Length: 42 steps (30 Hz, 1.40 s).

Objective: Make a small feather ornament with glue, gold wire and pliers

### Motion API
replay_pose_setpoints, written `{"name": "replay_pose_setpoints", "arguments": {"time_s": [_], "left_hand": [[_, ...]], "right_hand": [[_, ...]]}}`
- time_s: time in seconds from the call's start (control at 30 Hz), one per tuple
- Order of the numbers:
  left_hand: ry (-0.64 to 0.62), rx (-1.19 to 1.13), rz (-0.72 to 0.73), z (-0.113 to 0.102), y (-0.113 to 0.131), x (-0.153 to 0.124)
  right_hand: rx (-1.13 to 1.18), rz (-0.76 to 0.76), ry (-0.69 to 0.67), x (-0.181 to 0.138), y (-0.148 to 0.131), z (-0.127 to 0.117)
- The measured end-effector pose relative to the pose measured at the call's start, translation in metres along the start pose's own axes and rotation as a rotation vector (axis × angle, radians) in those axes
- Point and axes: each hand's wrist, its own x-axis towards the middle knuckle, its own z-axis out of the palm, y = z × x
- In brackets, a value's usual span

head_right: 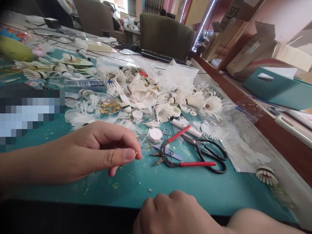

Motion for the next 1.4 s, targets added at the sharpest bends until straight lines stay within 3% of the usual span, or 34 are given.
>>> {"name": "replay_pose_setpoints", "arguments": {"time_s": [0.17, 0.3, 0.47, 0.6, 0.9, 1.4], "left_hand": [[-0.004, 0.027, -0.005, 0.000, 0.000, -0.001], [0.019, 0.110, 0.075, -0.001, 0.000, -0.003], [0.056, 0.195, 0.159, -0.001, 0.000, -0.002], [0.083, 0.321, 0.207, 0.001, -0.002, -0.004], [0.080, 0.555, 0.487, 0.002, -0.006, -0.008], [0.110, 0.557, 0.494, 0.004, -0.006, -0.010]], "right_hand": [[0.022, -0.026, -0.034, -0.001, 0.006, -0.002], [0.212, -0.040, -0.107, 0.009, 0.022, -0.011], [0.405, 0.237, 0.180, 0.026, 0.040, -0.025], [0.504, 0.343, 0.273, 0.030, 0.042, -0.026], [0.457, 0.320, 0.315, 0.032, 0.041, -0.018], [0.282, 0.276, 0.336, 0.029, 0.039, -0.013]]}}
